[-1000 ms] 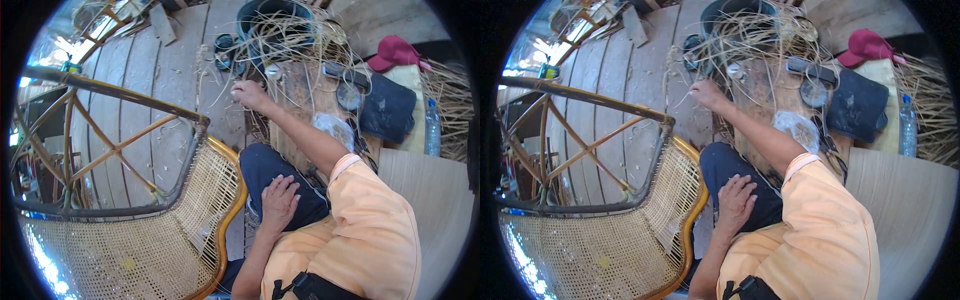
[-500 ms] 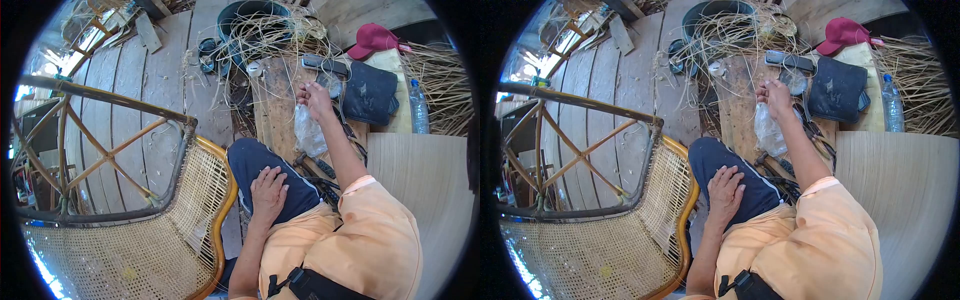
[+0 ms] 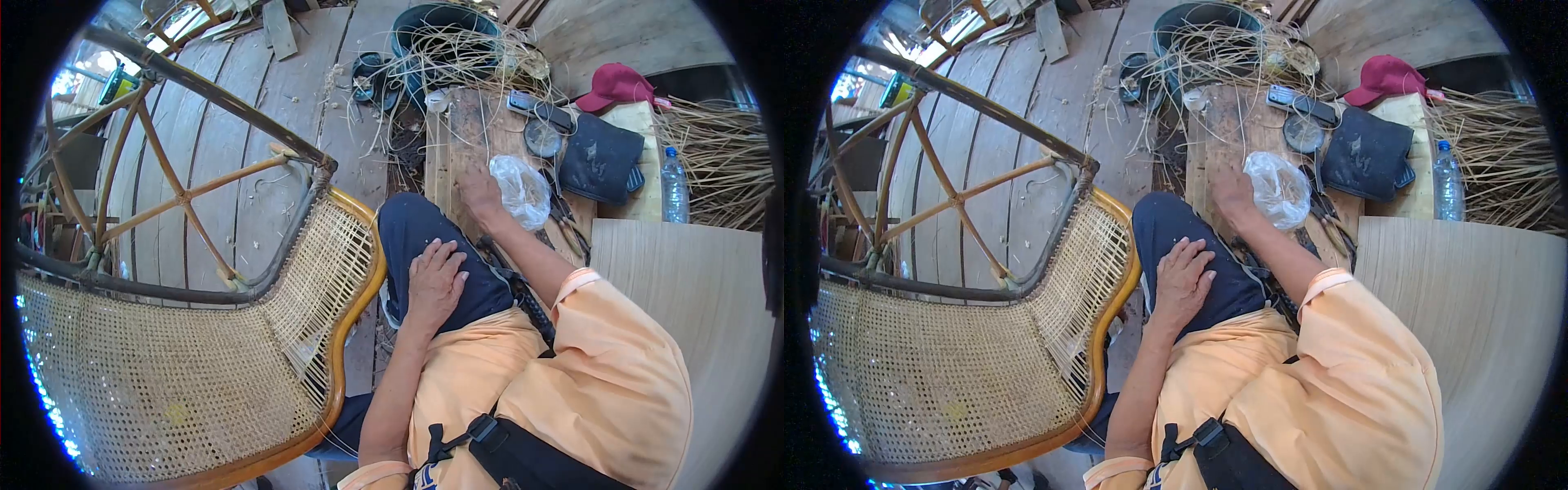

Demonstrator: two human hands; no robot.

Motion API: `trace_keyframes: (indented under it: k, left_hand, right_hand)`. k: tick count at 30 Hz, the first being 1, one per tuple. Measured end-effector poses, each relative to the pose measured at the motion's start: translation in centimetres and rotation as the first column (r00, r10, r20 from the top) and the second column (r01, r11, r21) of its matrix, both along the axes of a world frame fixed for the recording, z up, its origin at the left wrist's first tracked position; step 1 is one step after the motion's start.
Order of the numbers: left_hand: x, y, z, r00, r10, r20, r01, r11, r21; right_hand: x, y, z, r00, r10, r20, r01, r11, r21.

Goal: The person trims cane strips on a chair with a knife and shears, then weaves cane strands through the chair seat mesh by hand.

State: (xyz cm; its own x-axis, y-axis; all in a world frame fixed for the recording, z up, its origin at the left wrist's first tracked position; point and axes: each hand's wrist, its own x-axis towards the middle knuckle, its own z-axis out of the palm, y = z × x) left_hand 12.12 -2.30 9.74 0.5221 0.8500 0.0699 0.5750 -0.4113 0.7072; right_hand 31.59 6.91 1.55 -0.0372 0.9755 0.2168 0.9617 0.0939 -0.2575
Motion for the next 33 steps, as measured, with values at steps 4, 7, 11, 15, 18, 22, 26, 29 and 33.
trace_keyframes:
  k: [4, 7, 11, 15, 18, 22, 26, 29, 33]
  left_hand:
    - [-0.4, -0.4, -0.4, 0.998, 0.026, 0.05, -0.023, 0.998, -0.051]
    - [0.1, -0.5, -0.8, 0.905, 0.275, 0.323, -0.148, 0.918, -0.368]
    - [0.4, 0.2, 1.8, 0.552, 0.595, 0.584, -0.016, 0.708, -0.706]
    - [-0.1, 0.5, 3.2, 0.53, 0.472, 0.705, 0.188, 0.745, -0.64]
    - [-0.6, -0.9, 4.2, 0.806, 0.39, 0.445, 0.059, 0.695, -0.717]
    - [-1.4, -2.6, 2.8, 0.866, 0.263, 0.425, -0.04, 0.884, -0.465]
    - [-3.9, -3.6, 4.2, 0.907, 0.296, 0.3, -0.148, 0.89, -0.432]
    - [-4.6, -5.2, 4.5, 0.827, 0.513, 0.228, -0.166, 0.612, -0.773]
    - [-5.5, -7.1, 3.3, 0.691, 0.678, 0.249, -0.13, 0.456, -0.88]
  right_hand:
    - [-1.2, -2.4, 3.6, 0.971, 0.034, -0.236, -0.07, 0.987, -0.148]
    - [-2.9, -3.6, 8.6, 0.489, -0.459, -0.742, -0.064, 0.829, -0.555]
    - [-3.7, -4.7, 11.4, -0.278, -0.64, -0.716, -0.397, 0.756, -0.521]
    - [-4.8, -5.0, 13.3, -0.387, -0.624, -0.679, -0.452, 0.77, -0.451]
    - [-3.2, -3.2, 12.8, -0.255, -0.603, -0.756, -0.393, 0.779, -0.489]
    - [-0.9, 0.4, 8.8, -0.198, -0.592, -0.781, -0.297, 0.796, -0.528]
    - [-0.4, 2.2, 6.5, -0.108, -0.623, -0.775, -0.216, 0.775, -0.593]
    - [0.2, 3.3, 5.0, -0.062, -0.653, -0.754, -0.195, 0.749, -0.633]
    - [0.7, 4.3, 4.6, 0.033, -0.664, -0.747, -0.112, 0.74, -0.663]
